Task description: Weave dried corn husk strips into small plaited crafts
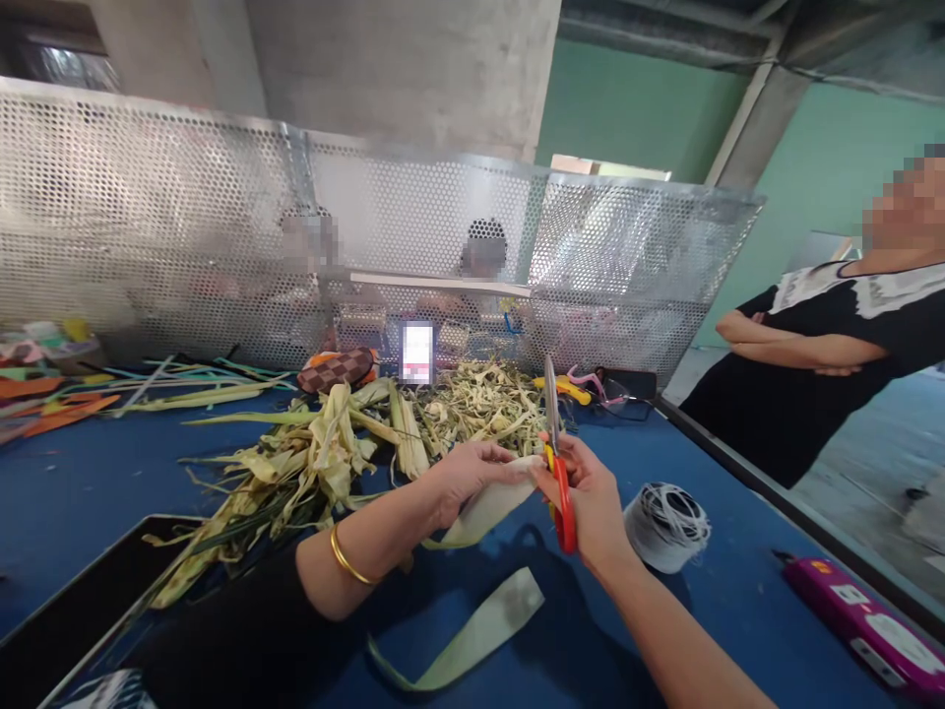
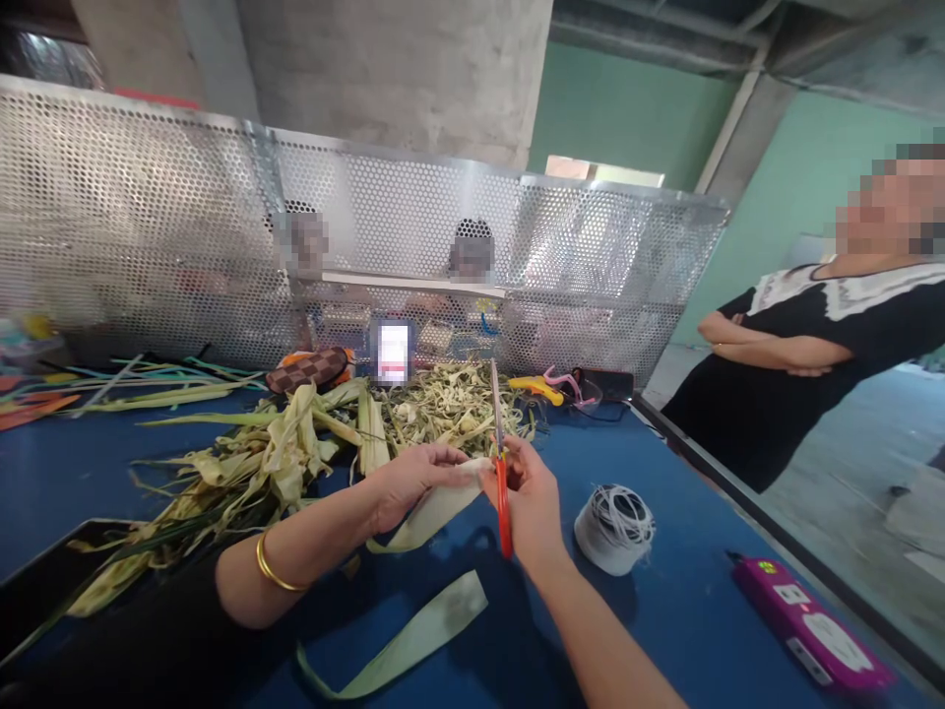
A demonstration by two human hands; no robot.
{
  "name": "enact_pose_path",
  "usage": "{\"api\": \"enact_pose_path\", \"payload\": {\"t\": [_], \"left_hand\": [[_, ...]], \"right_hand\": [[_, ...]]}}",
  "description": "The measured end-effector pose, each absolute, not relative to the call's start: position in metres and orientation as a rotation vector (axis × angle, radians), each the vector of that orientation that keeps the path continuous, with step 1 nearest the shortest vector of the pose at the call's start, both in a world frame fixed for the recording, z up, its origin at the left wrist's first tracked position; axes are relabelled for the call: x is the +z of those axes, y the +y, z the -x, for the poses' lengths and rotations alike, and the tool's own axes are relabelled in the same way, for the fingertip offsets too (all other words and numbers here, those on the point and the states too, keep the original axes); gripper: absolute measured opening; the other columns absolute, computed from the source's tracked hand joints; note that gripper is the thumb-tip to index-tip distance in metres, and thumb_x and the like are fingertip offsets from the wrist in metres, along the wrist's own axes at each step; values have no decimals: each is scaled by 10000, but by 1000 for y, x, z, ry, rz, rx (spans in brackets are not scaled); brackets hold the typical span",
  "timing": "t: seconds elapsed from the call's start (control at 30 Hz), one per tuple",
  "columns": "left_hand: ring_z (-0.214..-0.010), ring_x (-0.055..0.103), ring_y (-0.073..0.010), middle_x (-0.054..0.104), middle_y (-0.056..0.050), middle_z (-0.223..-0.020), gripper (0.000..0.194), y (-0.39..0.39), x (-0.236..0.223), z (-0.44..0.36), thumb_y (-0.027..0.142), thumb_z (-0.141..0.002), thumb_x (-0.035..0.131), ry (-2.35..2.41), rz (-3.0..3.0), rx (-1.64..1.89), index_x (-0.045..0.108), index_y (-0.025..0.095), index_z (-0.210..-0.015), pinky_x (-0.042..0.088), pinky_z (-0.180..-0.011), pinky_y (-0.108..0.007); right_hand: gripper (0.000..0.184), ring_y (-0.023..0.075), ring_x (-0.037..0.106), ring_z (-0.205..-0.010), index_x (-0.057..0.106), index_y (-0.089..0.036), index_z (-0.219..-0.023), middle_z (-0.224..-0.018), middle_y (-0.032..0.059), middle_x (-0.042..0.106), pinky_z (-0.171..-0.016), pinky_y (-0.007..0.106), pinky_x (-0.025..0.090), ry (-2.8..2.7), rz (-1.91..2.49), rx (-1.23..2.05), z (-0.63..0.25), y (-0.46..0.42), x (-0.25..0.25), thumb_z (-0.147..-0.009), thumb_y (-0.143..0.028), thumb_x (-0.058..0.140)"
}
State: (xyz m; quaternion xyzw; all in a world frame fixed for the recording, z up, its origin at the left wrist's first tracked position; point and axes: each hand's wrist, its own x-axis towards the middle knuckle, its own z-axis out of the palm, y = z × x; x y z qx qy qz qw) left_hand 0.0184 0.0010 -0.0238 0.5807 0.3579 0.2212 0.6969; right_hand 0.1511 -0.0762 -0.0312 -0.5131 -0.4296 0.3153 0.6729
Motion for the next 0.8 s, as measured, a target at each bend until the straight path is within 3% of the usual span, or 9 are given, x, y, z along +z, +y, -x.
{"api": "enact_pose_path", "payload": {"t": [0.17, 0.33, 0.43, 0.53, 0.8], "left_hand": [[-457, 523, -110, 608, -3, -553, 225, -1, -24, -19, 295, -582, 751, 838, -1251, 486, 612, 147, -678, 368, -451, -235], [-461, 538, -119, 636, -15, -557, 156, 8, -13, -13, 268, -672, 684, 892, -1321, 575, 668, 148, -771, 379, -461, -238], [-447, 519, -109, 624, -7, -541, 151, 15, -4, -6, 254, -680, 685, 965, -1289, 666, 675, 151, -790, 378, -450, -230], [-452, 517, -103, 616, -3, -529, 133, 21, 0, -2, 253, -679, 700, 962, -1253, 735, 669, 151, -760, 387, -452, -220], [-437, 498, -96, 589, 10, -492, 84, 23, -3, -4, 217, -697, 688, 1007, -1238, 743, 680, 136, -716, 384, -447, -214]], "right_hand": [[522, 119, 489, -512, 583, -195, -983, -618, -34, 574, -468, 240, 396, -962, 1191, 676, -151, -76, -29, -538, -342, 812], [591, 173, 571, -593, 618, -199, -998, -710, 20, 651, -532, 288, 478, -1015, 1254, 715, -164, -82, -16, -494, -426, 827], [556, 182, 597, -691, 650, -214, -975, -754, 29, 663, -618, 276, 497, -1103, 1274, 741, -179, -88, -13, -484, -394, 840], [545, 175, 580, -726, 656, -230, -1024, -786, 15, 650, -657, 273, 483, -1201, 1340, 796, -189, -92, -17, -523, -369, 820], [432, 187, 538, -633, 716, -214, -968, -678, 8, 619, -573, 272, 431, -1484, 1606, 734, -183, -88, -24, -583, -406, 752]]}}
